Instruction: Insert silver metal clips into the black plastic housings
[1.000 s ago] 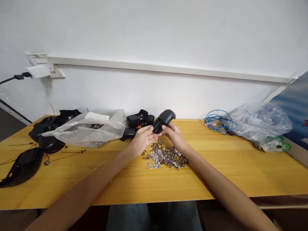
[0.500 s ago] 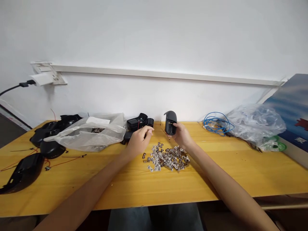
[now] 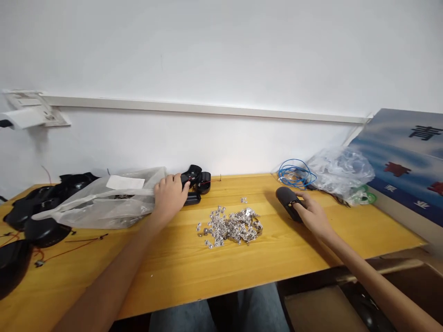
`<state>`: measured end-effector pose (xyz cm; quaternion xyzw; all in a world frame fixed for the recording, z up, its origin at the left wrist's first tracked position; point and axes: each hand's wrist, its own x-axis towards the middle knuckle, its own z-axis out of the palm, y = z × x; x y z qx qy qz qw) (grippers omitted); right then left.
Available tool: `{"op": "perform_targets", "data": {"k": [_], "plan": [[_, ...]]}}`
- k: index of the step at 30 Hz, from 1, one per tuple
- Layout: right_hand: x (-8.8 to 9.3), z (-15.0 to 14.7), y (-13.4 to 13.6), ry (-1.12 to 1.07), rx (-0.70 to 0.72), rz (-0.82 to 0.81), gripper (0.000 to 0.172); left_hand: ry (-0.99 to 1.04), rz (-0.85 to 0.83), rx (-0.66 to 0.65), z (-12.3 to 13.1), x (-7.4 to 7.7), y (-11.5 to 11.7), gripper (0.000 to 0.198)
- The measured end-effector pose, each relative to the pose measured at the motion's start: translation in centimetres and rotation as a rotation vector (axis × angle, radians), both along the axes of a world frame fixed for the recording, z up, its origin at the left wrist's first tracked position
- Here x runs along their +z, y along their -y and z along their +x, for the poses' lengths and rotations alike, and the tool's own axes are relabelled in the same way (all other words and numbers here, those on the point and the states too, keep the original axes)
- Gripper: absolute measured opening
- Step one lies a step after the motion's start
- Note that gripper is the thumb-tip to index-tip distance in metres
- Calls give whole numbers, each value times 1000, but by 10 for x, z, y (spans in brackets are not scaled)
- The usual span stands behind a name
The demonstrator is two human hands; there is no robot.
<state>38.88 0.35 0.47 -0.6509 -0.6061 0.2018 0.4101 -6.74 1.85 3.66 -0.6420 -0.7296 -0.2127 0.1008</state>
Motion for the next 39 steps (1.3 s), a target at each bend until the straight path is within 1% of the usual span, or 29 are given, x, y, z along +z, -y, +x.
{"op": "perform_targets", "data": {"k": [3,5,7,9,10,12,13,14,15,17,19,20,21,23,25,26,28,30,31,35,39], "plan": [[-9,28,-10,146,-58,4,56,-38,-21,-12,-2,0,-2,49],[-14,38,-18,225,-95,39,56,3,-2,-25,-4,1,-3,53],[-19,44,-26,292,-106,78,52,88,34,-42,-7,3,-4,54],[-20,43,-30,369,-105,142,51,200,102,-65,-9,6,-3,53],[-19,41,-30,417,-112,200,51,263,158,-84,-9,9,-3,52],[-13,30,-30,511,-125,347,53,418,289,-143,-7,15,-1,49],[-8,21,-30,542,-107,413,52,525,346,-184,-5,18,-1,48],[-2,10,-31,551,-55,455,48,664,384,-226,-2,20,0,48],[4,-3,-33,538,38,464,43,834,394,-267,3,21,0,49],[15,-34,-44,453,308,389,34,1230,345,-329,13,22,1,52],[22,-65,-63,338,589,224,31,1603,237,-363,25,20,3,47],[23,-78,-73,286,700,130,30,1749,167,-367,30,19,4,42],[23,-90,-84,239,795,35,30,1865,96,-359,36,17,6,37],[20,-105,-103,129,946,-146,30,2022,-36,-323,45,15,9,28],[13,-110,-115,15,1032,-254,28,2096,-130,-318,51,11,12,25],[10,-110,-117,-28,1051,-271,27,2110,-159,-333,54,9,12,23],[4,-108,-116,-66,1052,-245,27,2095,-187,-366,57,5,12,17],[1,-106,-112,-75,1039,-208,29,2043,-187,-378,58,-1,9,6],[1,-105,-110,-81,1029,-199,30,2009,-183,-379,58,-5,7,6],[-1,-106,-109,-93,969,-204,30,1878,-199,-416,57,-15,4,28],[3,-102,-107,-39,915,-168,24,1824,-189,-481,57,-18,6,45]]}}
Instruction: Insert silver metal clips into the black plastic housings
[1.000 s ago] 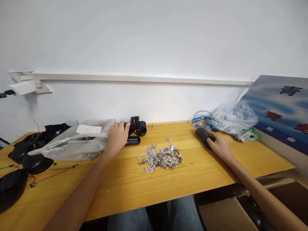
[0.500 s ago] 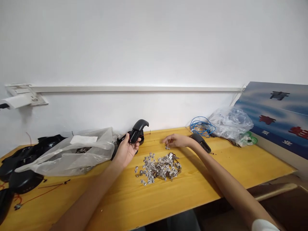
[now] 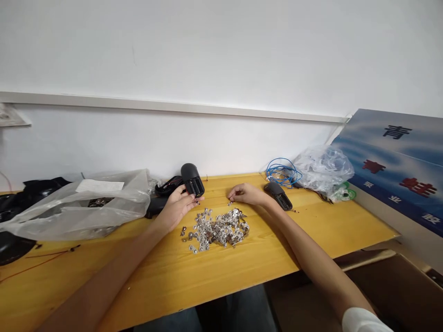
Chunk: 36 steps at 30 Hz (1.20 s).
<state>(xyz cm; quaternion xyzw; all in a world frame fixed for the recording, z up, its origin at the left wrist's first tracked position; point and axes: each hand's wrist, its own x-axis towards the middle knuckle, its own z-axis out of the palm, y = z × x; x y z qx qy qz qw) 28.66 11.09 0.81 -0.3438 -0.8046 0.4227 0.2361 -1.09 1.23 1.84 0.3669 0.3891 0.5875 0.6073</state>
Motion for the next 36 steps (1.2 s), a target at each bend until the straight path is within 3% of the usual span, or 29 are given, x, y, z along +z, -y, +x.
{"op": "perform_targets", "data": {"k": [3,6,12,15,20,24,29,36], "plan": [[10,-1,6,-7,-109,79,19,-23,31,-22,1,-3,1,53],[20,-21,17,-129,-215,98,22,-76,75,-41,3,-7,1,57],[9,-91,48,-517,-238,-176,39,-150,182,-56,7,-12,0,65],[-1,-106,58,-596,-296,-277,42,-185,237,-60,8,-18,-3,65],[-7,-110,64,-632,-314,-357,49,-224,328,-98,10,-32,-10,63],[-10,-113,65,-597,-339,-295,47,-254,363,-120,9,-38,-12,61],[-10,-115,65,-555,-392,-233,40,-286,364,-125,9,-39,-11,58],[-7,-112,66,-559,-338,-261,37,-301,393,-119,11,-35,-8,57]]}}
